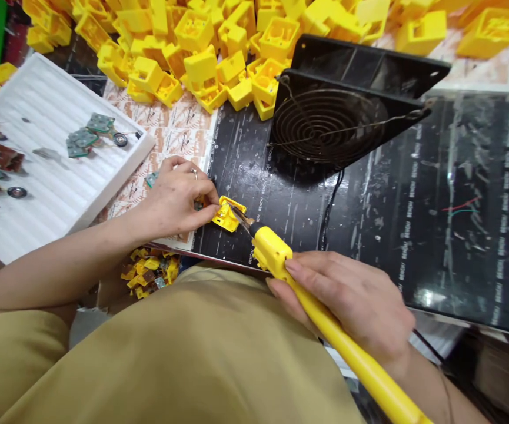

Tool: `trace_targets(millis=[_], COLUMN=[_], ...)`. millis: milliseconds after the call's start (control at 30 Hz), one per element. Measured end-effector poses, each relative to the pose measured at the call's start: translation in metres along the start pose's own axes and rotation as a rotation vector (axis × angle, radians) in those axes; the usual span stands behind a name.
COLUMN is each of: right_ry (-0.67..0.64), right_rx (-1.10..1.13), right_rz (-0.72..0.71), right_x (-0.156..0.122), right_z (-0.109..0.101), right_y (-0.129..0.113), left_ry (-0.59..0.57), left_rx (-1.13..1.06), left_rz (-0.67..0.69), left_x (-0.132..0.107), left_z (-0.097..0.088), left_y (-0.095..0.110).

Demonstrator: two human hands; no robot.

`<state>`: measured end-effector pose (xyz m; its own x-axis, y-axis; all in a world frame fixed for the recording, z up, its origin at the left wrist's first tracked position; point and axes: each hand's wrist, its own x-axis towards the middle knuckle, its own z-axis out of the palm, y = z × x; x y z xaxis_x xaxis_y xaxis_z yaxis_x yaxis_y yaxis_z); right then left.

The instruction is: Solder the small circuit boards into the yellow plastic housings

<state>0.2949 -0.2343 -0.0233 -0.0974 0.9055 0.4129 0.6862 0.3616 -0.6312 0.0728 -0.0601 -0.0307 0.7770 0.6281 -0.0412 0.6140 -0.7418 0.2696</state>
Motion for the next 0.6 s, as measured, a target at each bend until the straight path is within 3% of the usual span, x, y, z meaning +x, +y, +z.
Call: trace_targets(millis=[167, 333, 600], right_ry=[-0.049, -0.092, -0.055], right_rx=[-0.037, -0.09, -0.104], right_rz=[-0.138, -0.257, -0.186], right_x=[0.002, 0.015, 0.008], right_z=[0.005, -0.001, -0.017], right_y=[0.018, 0.013, 0.025], left_ry=[0.005, -0.03, -0.047], left_rx=[0.01, 0.072, 0.117], left_rz=[0.062, 0.093, 0.096], left_x=[0.003, 0.008, 0.011], left_z=[-0.001, -0.003, -0.002], left_y=[-0.002, 0.0, 0.001])
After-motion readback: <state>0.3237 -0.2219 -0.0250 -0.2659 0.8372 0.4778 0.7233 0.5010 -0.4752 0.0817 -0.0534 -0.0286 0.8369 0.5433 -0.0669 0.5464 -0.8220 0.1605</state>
